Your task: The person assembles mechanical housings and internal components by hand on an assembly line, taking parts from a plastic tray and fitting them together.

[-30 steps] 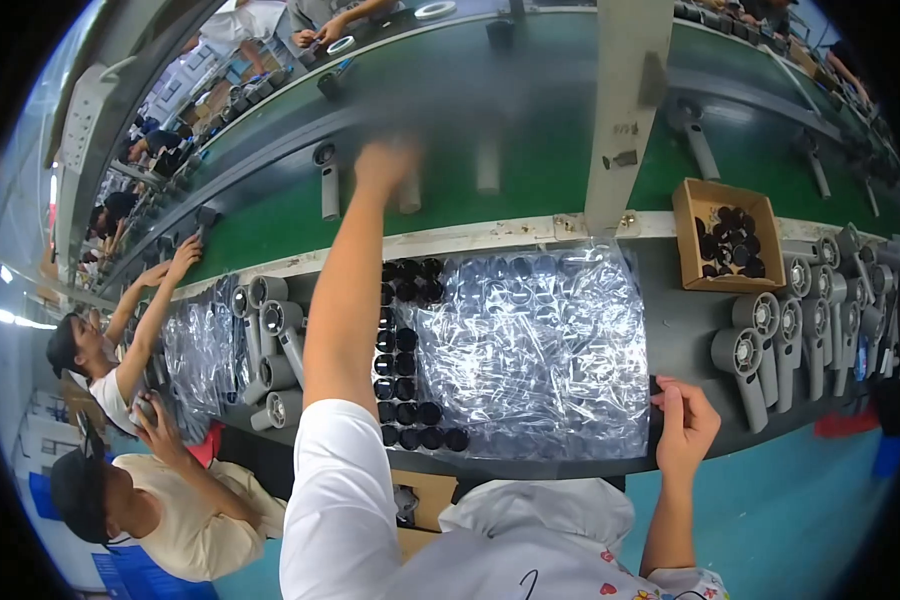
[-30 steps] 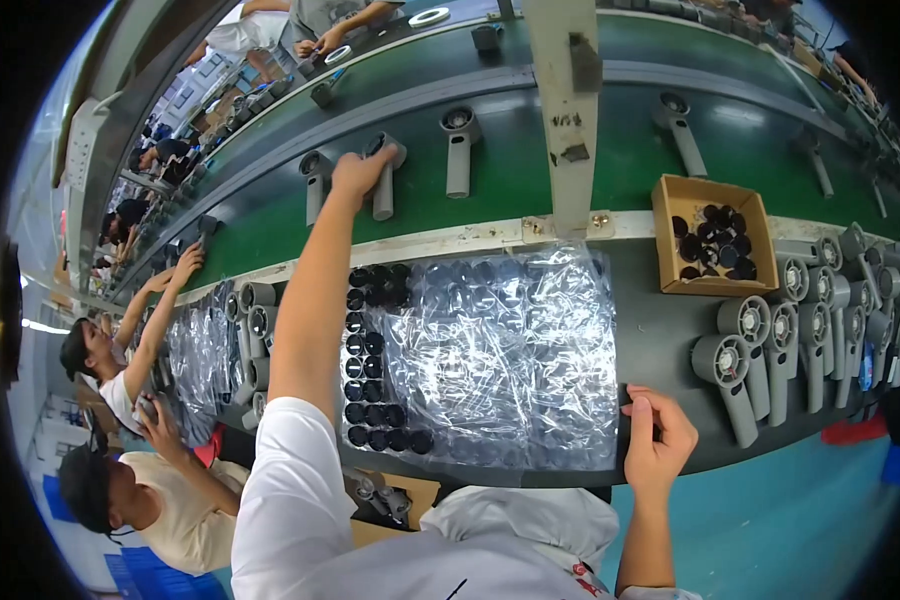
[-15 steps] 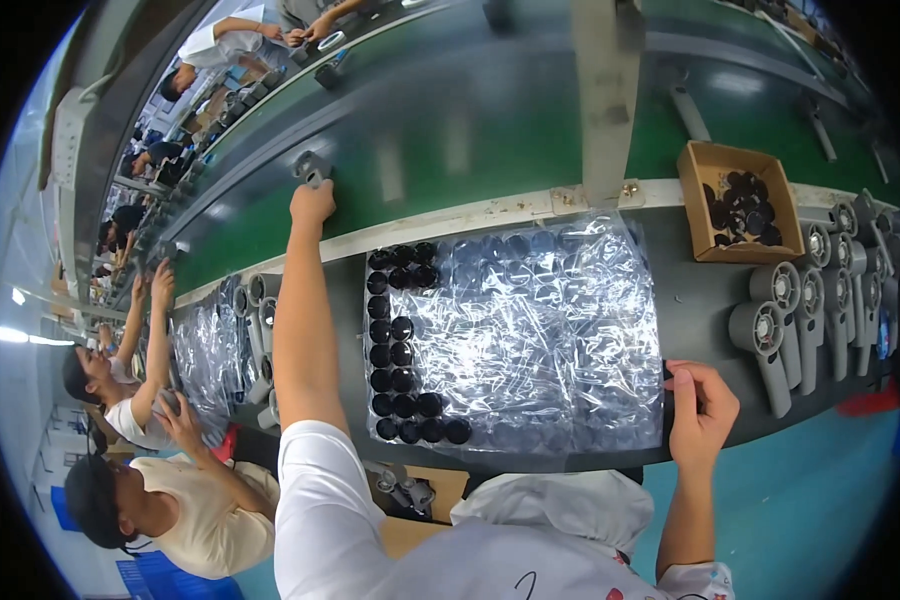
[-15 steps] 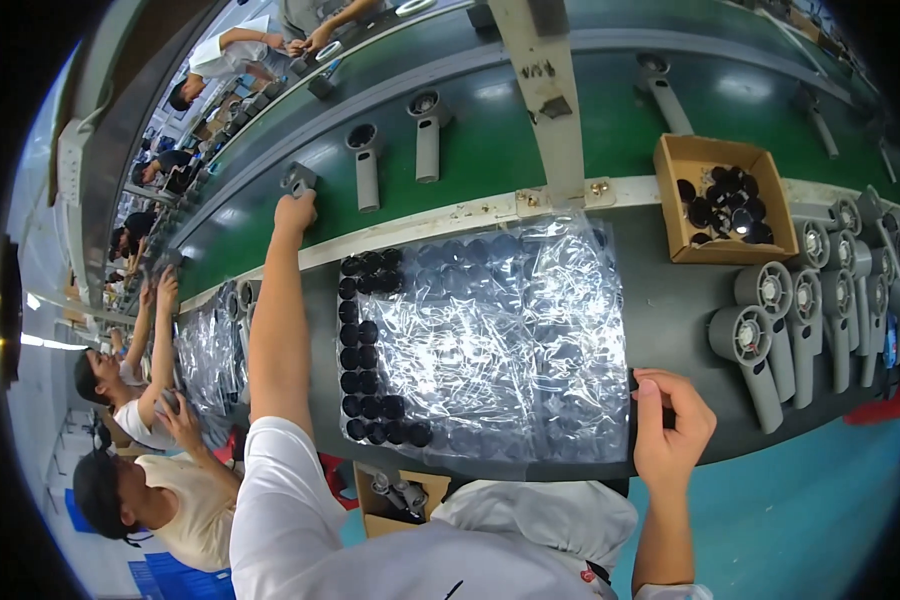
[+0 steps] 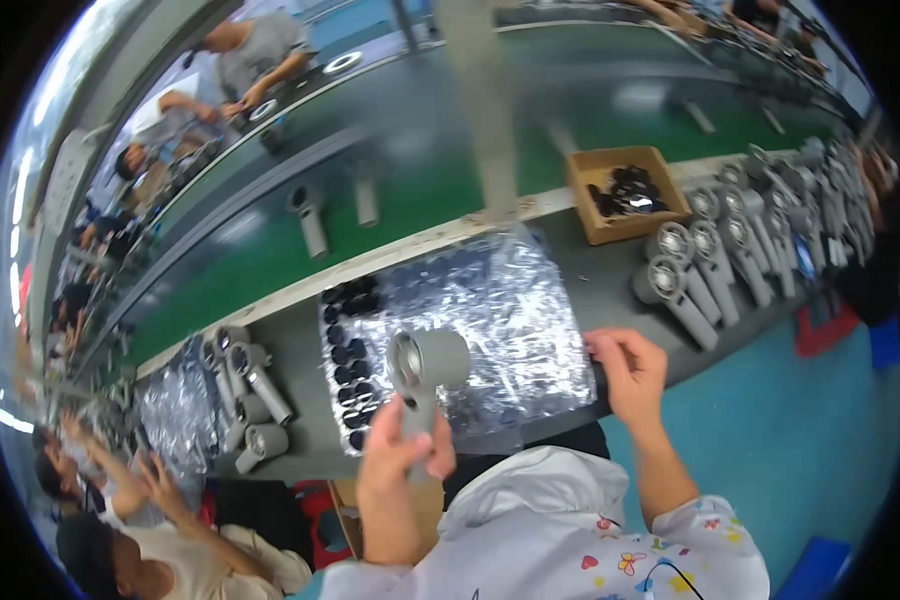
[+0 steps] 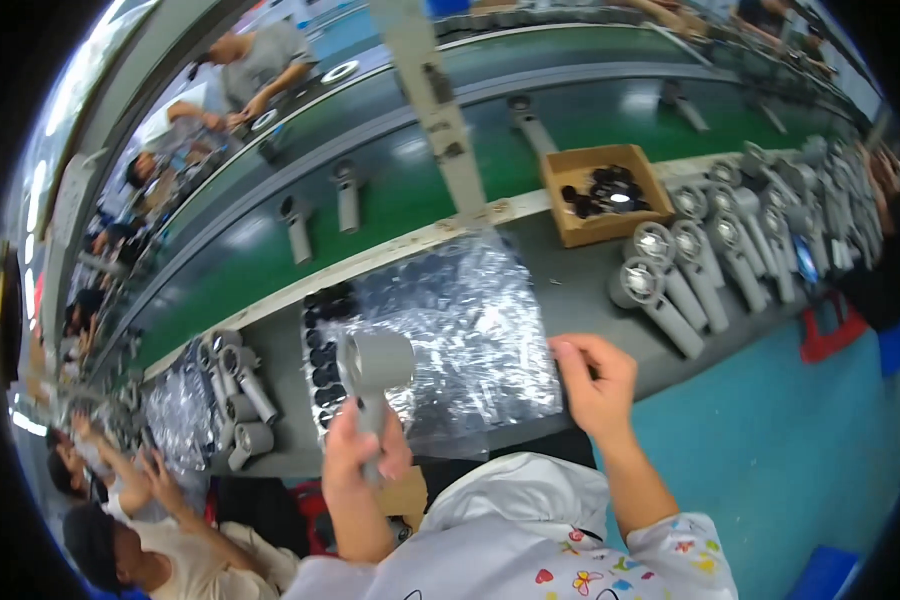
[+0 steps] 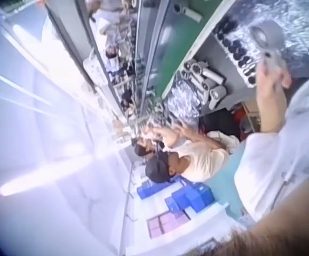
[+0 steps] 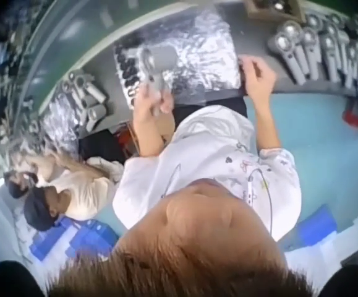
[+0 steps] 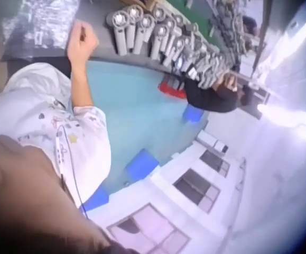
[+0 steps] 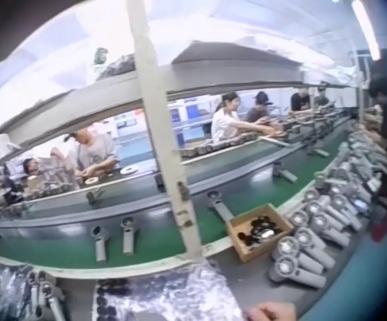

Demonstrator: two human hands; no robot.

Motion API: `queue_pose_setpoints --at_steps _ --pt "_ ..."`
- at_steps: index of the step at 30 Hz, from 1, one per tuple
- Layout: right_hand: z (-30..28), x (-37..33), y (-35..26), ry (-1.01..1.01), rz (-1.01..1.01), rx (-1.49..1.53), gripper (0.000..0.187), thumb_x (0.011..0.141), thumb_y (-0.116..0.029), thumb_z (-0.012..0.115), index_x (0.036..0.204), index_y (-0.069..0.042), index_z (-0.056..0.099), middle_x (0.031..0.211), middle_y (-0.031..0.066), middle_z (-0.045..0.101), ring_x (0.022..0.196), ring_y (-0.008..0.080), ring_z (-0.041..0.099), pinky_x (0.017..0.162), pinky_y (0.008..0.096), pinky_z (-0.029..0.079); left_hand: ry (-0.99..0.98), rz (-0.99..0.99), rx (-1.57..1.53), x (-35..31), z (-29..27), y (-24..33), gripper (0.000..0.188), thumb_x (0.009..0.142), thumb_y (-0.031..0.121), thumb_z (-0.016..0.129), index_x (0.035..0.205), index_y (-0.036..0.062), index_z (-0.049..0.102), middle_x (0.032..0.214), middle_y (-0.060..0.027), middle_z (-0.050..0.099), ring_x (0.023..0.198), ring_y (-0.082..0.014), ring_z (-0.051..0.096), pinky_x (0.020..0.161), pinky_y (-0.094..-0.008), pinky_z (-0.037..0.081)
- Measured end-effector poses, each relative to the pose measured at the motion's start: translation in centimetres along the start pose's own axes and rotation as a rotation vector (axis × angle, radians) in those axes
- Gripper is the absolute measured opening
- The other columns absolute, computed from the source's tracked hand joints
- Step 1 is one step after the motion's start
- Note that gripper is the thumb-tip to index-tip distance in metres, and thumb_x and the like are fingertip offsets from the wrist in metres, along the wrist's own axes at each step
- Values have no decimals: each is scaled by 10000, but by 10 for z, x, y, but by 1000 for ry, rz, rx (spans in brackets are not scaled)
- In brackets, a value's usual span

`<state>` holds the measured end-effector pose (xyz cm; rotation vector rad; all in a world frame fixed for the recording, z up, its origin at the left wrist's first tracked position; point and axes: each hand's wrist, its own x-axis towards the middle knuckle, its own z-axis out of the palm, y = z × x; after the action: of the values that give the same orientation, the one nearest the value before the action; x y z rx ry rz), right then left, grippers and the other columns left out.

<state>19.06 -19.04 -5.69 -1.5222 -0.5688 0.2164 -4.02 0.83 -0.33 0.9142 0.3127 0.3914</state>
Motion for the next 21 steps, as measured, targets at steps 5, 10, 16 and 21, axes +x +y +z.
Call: queue_pose_setpoints --at_steps 5,10,16,21 --pt "7 11 -8 25 -75 -33 112 953 -82 684 952 12 745 776 53 725 692 78 663 634 237 512 23 -85 0 -26 19 -69 639 862 142 748 1372 -31 404 814 -121 565 616 -197 578 556 -341 487" --pt "5 18 -1 -9 -107 -117 116 942 -84 680 890 7 731 693 19 681 609 49 587 554 228 445 -12 -130 110 -30 22 -85 601 891 130 711 1387 -8 401 892 -120 589 719 -191 611 652 -322 501" --pt "13 14 7 -74 -15 -100 152 979 -51 628 860 36 664 779 41 698 677 52 582 621 217 460 -19 -144 41 -27 9 -92 354 938 36 661 1220 16 448 939 -94 614 765 -145 603 698 -304 506" --pt "13 14 13 -26 -54 -176 148 887 -55 683 756 7 653 601 15 590 529 57 480 494 253 362 -21 -125 47 -23 6 -95 318 946 37 653 1196 20 457 954 -86 619 786 -125 599 717 -292 509"
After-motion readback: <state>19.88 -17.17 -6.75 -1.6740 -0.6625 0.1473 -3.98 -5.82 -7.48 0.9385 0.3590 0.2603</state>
